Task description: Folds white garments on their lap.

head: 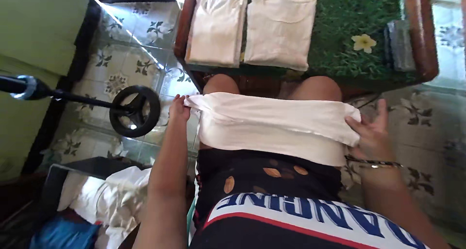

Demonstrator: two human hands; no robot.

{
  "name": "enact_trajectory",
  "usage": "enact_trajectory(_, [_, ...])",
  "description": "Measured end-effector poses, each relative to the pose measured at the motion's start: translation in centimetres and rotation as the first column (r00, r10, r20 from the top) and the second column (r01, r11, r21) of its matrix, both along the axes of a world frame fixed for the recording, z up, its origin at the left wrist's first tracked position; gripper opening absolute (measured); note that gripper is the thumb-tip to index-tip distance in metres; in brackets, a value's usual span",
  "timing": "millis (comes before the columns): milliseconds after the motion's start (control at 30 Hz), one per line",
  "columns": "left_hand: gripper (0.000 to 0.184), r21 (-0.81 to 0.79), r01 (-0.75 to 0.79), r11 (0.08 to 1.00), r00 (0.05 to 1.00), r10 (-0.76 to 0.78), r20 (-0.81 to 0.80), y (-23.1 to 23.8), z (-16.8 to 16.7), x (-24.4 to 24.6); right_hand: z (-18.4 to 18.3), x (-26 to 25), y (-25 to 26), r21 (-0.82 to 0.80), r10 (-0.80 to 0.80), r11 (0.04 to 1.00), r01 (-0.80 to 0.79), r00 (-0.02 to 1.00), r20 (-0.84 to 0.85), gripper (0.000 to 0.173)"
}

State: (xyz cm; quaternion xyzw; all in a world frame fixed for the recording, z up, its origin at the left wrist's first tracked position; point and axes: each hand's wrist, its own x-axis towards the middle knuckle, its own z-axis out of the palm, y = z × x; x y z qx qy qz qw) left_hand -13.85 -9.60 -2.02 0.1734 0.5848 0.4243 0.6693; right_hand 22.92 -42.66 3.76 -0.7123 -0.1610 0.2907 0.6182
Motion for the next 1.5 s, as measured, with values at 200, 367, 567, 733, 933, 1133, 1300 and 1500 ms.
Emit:
enact_trajectory(200, [0.044,0.078,-0.012,0.997,0.991,0.022,-0.129,2.4,-3.5,-5.0,0.0,0.3,-0.3,-0.083,-0.016,0.996,0.018,0.999,0.028,0.088])
enact_trajectory(367, [0.050,0.084,0.062,0.994,0.995,-0.056,-0.078,3.3,-4.4,-8.8,0.5,-0.1,0.0,-0.121,-0.025,0.992,0.029,0.999,0.041,0.085])
enact_trajectory(567, [0.065,0.123,0.287,0.950,0.957,-0.280,-0.073,3.9,-4.9,-11.5,0.7,-0.2,-0.1,-0.151,-0.020,0.988,0.029,0.998,0.061,0.084])
enact_trajectory(733, [0.063,0.157,0.331,0.930,0.922,-0.284,-0.263,4.6,-5.5,-11.6,1.1,-0.6,0.1,-0.185,-0.009,0.982,0.024,0.997,0.082,0.081])
enact_trajectory(933, [0.059,0.313,-0.070,0.947,0.992,0.100,-0.081,4.8,-6.1,-10.9,1.1,-1.0,0.0,-0.187,-0.015,0.982,0.038,0.992,0.124,0.080])
enact_trajectory(1133, [0.060,0.146,0.255,0.956,0.966,-0.245,-0.085,3.9,-6.7,-9.2,0.1,0.3,-0.8,-0.213,0.013,0.977,0.022,0.987,0.161,0.077])
enact_trajectory(1300, [0.059,0.115,0.251,0.961,0.964,-0.259,0.065,3.1,-7.9,-7.2,0.2,0.3,-1.1,-0.231,0.023,0.973,0.017,0.985,0.170,0.078])
enact_trajectory(1500, [0.054,-0.151,0.378,0.913,0.904,-0.400,-0.153,1.7,-7.9,-6.6,0.5,0.0,-1.2,-0.184,0.014,0.983,0.007,0.993,0.115,0.078])
